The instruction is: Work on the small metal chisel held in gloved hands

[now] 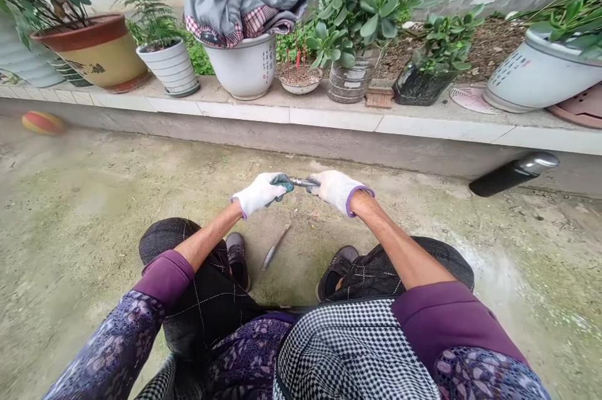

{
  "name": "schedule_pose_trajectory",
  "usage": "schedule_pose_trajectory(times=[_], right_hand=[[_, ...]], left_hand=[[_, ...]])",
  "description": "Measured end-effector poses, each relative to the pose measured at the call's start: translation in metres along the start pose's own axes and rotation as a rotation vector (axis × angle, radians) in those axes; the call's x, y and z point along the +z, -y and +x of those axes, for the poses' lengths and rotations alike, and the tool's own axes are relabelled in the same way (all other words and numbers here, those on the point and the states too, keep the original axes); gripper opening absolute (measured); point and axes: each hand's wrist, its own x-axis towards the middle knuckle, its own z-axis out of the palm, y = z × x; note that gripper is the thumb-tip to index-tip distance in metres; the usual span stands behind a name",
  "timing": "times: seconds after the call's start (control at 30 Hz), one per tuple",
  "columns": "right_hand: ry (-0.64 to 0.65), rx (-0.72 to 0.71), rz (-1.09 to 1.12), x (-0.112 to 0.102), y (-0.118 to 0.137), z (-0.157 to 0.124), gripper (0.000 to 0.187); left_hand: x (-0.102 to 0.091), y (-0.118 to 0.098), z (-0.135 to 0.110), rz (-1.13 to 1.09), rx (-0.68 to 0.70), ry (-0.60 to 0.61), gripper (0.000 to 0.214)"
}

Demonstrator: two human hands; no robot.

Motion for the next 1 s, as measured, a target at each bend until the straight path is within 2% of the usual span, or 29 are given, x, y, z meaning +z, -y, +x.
schedule_pose_trajectory(times=[0.1, 0.27, 0.33, 0.43, 0.53, 0.63, 0.73, 0.8, 0.9, 1.0], right_hand=[[-0.159, 0.025, -0.02, -0.006, -0.007, 0.003, 0.041], [-0.355, 0.093, -0.005, -0.016, -0.016, 0.002, 0.042], [-0.441, 0.106, 0.094, -0.021, -0.017, 0.0, 0.041], [-0.464, 0.117, 0.437, -0.027, -0.013, -0.009, 0.041], [-0.331, 0.083, 0.831, -0.032, -0.004, -0.022, 0.045], [-0.064, 0.011, 0.977, -0.034, 0.002, -0.034, 0.048], [0.222, -0.041, 0.875, -0.03, 0.002, -0.04, 0.053], [0.346, -0.082, 0.76, -0.024, 0.002, -0.041, 0.052], [0.404, -0.108, 0.567, -0.014, 0.005, -0.037, 0.043], [0.326, -0.044, 0.267, -0.004, 0.007, -0.026, 0.027]], left_hand=[[-0.001, -0.004, -0.001, -0.143, -0.022, -0.007, 0.021], [0.0, -0.005, 0.0, -0.295, -0.025, 0.045, 0.019], [0.001, -0.003, 0.0, -0.316, -0.03, 0.061, 0.019], [0.002, 0.001, 0.002, -0.331, -0.017, 0.067, 0.02], [0.001, 0.006, 0.004, -0.327, -0.008, 0.057, 0.02], [-0.003, 0.009, 0.006, -0.285, -0.002, 0.05, 0.021], [-0.007, 0.007, 0.007, -0.189, 0.035, 0.052, 0.022], [-0.009, 0.006, 0.007, -0.132, 0.075, 0.067, 0.022], [-0.009, 0.005, 0.005, -0.047, 0.065, 0.085, 0.022], [-0.006, 0.006, 0.002, 0.051, 0.044, 0.071, 0.023]])
